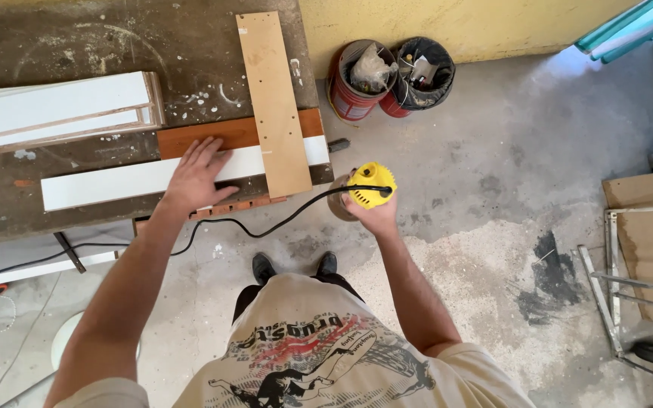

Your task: Using a handheld power router to trim and shape the edges of several white wooden panels on a workbench.

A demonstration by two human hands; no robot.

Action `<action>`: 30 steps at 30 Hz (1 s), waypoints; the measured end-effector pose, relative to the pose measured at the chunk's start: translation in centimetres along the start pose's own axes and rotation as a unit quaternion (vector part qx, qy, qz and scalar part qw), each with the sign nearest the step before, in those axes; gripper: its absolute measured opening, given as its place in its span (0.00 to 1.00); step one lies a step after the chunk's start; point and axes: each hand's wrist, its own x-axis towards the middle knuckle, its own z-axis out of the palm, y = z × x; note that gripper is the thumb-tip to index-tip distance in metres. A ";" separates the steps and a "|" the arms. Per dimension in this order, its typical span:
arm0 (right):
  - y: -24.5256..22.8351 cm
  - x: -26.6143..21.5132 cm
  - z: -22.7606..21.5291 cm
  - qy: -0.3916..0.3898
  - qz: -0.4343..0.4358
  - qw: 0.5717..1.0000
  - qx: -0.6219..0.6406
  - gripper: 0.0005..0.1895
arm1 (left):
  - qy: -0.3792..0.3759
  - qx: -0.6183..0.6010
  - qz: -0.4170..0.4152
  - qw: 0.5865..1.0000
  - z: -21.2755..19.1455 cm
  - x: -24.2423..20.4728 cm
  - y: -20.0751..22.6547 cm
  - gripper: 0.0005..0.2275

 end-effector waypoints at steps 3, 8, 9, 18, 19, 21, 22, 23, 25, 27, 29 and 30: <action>2.5 2.3 0.3 0.002 -0.047 0.998 0.041 0.31 | 0.015 -0.048 0.033 0.998 0.3 3.7 0.4 0.44; 4.1 4.4 2.3 0.020 -0.065 0.997 0.028 0.28 | -0.088 -0.041 -0.031 0.995 -1.3 5.9 0.3 0.51; 4.1 4.4 2.7 0.033 -0.052 0.998 0.033 0.27 | -0.110 -0.032 -0.048 0.992 -1.3 5.9 0.2 0.52; 4.3 5.1 4.0 0.033 -0.017 0.998 0.059 0.28 | -0.144 -0.037 -0.068 0.987 -1.6 6.2 0.3 0.51; 3.7 5.3 4.2 0.032 -0.014 0.998 0.060 0.28 | -0.146 -0.037 -0.069 0.986 -1.8 6.2 0.3 0.51; 2.6 5.6 4.5 0.029 -0.030 0.999 0.020 0.22 | -0.153 -0.040 -0.069 0.985 -2.0 6.4 0.4 0.51; 2.1 5.9 4.4 0.028 -0.028 0.999 0.019 0.22 | -0.154 -0.041 -0.070 0.985 -1.9 6.4 0.4 0.51; 1.5 6.2 4.4 0.027 -0.038 0.999 0.010 0.22 | -0.152 -0.038 -0.070 0.985 -1.8 6.5 0.5 0.51; 0.7 6.5 4.6 0.025 -0.047 0.999 0.000 0.21 | -0.150 -0.035 -0.071 0.985 -1.7 6.4 0.5 0.51; 0.1 6.9 4.8 0.020 -0.067 0.997 -0.028 0.20 | -0.145 -0.038 -0.068 0.986 -1.8 6.4 0.6 0.52; 0.6 7.4 5.0 0.024 -0.067 0.997 -0.029 0.21 | -0.136 -0.037 -0.062 0.988 -1.5 6.6 0.2 0.51; 0.8 7.3 5.1 0.025 -0.065 0.997 -0.029 0.21 | -0.129 -0.038 -0.060 0.989 -1.2 6.2 0.2 0.51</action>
